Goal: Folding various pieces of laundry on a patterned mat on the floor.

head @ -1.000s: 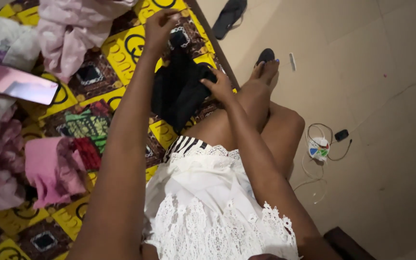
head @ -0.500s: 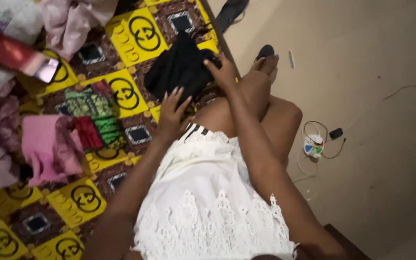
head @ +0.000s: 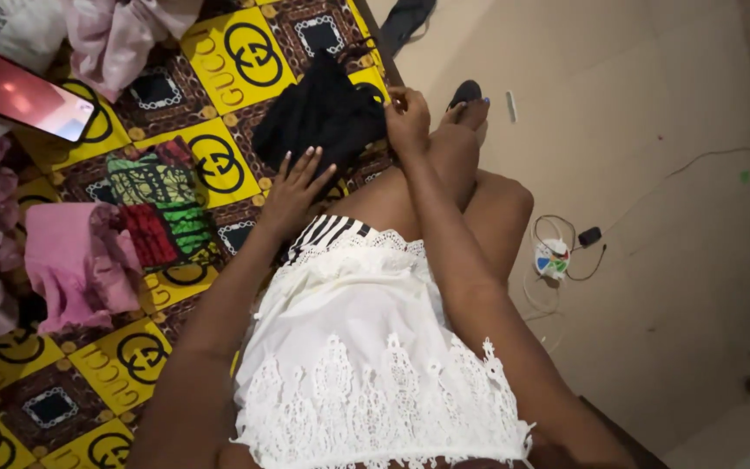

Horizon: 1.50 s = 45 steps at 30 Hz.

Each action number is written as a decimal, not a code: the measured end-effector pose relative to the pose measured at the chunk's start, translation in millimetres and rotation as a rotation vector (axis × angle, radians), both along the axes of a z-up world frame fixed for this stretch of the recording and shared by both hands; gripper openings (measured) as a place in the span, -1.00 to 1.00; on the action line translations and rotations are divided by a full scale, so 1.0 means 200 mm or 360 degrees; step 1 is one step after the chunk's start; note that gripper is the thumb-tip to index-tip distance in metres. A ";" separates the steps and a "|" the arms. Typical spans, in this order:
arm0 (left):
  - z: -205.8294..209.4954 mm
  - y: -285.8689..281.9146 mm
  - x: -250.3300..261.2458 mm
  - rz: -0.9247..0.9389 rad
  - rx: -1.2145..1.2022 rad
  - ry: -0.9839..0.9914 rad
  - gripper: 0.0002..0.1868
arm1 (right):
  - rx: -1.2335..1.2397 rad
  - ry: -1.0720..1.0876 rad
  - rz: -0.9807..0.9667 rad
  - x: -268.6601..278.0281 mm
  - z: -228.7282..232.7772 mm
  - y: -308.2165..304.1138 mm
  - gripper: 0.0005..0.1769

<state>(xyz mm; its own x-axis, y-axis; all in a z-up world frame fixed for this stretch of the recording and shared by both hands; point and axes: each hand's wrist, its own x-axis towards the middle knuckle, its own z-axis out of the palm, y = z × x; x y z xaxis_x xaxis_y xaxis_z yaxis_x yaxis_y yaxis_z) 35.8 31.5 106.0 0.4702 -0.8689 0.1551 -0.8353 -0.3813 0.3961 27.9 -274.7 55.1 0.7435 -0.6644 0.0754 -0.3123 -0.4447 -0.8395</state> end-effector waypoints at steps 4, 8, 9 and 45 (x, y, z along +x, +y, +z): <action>-0.05 0.02 -0.01 -0.0026 0.0079 -0.0143 -0.18 | -0.0027 -0.0115 0.0148 -0.01 -0.07 -0.01 -0.77; -0.14 0.05 -0.02 -0.0050 0.0142 -0.0287 -0.19 | 0.0070 0.0054 0.0111 -0.01 0.05 0.03 -0.76; -0.16 0.05 -0.02 -0.0043 0.0139 -0.0371 -0.19 | 0.0048 0.0226 0.0019 0.00 0.12 0.05 -0.62; -0.02 -0.03 -0.11 0.0544 -0.0826 0.1350 -0.55 | 0.0827 0.0149 0.0693 0.22 0.04 -0.16 -0.47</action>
